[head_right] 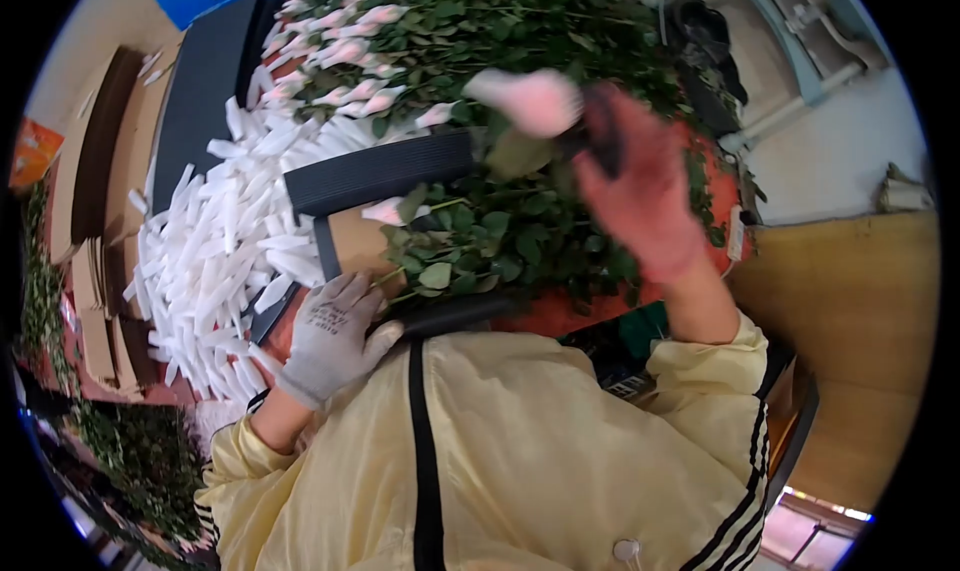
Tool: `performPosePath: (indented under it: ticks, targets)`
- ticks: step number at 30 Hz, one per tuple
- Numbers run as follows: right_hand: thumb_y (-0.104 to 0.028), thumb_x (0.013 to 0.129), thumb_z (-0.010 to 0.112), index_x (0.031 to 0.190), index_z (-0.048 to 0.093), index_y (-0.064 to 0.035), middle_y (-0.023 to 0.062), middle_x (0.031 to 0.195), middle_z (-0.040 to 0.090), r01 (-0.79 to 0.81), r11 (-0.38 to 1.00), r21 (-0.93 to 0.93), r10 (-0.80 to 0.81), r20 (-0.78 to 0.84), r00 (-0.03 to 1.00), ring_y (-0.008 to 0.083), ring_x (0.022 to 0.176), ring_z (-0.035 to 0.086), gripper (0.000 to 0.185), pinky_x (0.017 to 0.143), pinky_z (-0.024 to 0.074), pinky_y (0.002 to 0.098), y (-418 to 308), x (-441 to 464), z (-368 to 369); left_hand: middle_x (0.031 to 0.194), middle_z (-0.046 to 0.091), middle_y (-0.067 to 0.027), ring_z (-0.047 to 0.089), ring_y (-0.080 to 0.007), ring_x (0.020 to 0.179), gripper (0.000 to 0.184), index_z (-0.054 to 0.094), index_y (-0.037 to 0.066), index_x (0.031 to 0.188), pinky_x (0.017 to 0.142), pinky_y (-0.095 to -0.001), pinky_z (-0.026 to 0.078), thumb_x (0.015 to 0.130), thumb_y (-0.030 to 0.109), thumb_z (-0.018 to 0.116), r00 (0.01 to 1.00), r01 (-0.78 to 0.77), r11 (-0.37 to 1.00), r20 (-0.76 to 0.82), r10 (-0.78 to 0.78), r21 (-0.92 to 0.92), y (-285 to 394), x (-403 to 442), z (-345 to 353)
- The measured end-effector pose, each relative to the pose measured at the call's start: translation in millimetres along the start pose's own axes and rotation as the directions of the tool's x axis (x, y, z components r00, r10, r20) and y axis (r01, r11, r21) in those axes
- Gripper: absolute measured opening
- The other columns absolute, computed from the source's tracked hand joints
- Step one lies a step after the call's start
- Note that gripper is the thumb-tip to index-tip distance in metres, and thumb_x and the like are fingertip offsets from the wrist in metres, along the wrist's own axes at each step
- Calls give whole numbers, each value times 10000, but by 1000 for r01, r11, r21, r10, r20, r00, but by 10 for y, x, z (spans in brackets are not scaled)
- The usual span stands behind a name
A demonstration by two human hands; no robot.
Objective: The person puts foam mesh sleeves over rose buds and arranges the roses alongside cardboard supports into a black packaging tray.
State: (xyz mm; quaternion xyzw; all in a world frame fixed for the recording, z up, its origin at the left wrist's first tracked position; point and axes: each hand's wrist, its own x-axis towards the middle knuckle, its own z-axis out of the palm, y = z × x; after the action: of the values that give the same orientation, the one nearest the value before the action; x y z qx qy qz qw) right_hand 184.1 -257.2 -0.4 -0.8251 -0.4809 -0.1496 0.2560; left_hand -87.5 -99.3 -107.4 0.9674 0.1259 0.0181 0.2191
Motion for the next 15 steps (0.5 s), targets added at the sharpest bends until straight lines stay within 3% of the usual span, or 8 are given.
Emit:
performPosePath:
  ticks: [1,2,3,5,8,10,12,15]
  targets:
    - [-86,752,661,1242,495,-30,112,1156,552,97,984,-148,-114,-113,987,231,1092,536,520,935,418,355,455,43,-180,1174,561,-185,503,-334,1118,485,624,20,1031,918,-423,403,803,444,561,1000,11,999,14,-11,-31,10,8,-31]
    - [-71,778,640,1210,515,9,108,1129,581,-148,962,231,183,-138,973,178,1021,568,456,882,451,315,573,183,-499,1164,564,-191,506,-338,1111,475,626,19,1020,916,-431,403,797,434,569,1000,2,999,-6,-2,-39,0,6,-6]
    - [-52,799,614,1203,514,36,99,1093,606,-83,941,327,152,-190,970,136,950,575,426,876,443,279,520,383,-779,1163,565,-192,506,-339,1110,475,626,17,1019,917,-434,401,797,433,568,1000,-9,1000,-15,9,-29,-3,6,3]
    - [-66,855,548,1209,534,23,42,906,625,-161,987,-5,149,-359,922,99,724,559,365,638,453,236,1015,631,-1418,1163,565,-193,507,-340,1108,475,626,15,1019,919,-437,399,798,432,566,999,-37,999,-32,36,-26,-3,10,22]
    - [-117,865,576,1151,581,-5,30,835,620,-384,923,13,338,-501,797,75,627,541,307,538,426,214,2151,1008,-2557,1173,562,-196,507,-346,1108,478,625,13,1021,921,-437,397,799,431,565,999,-19,1000,-34,19,1,-8,-1,33]
    - [-135,875,566,1097,620,-49,9,785,612,-324,850,416,518,-541,663,55,629,536,244,542,417,193,2323,1084,-2866,1186,558,-198,505,-350,1112,469,628,15,1013,919,-436,396,801,428,563,1000,-5,1000,-1,5,-3,0,6,18]
    - [-129,881,545,1070,631,-45,7,810,613,-167,881,442,439,-635,636,61,655,538,223,574,422,198,1999,1083,-2760,1181,560,-198,506,-353,1108,462,629,16,1005,914,-439,397,801,425,563,999,-26,1000,-19,26,15,-3,-10,47]
    - [-145,812,576,1079,614,-37,34,900,603,-125,992,-24,108,-367,924,131,804,529,291,724,411,257,1217,958,-2177,1172,566,-198,509,-355,1102,454,631,17,1001,909,-443,397,803,420,564,999,-21,1000,-39,22,17,6,7,22]
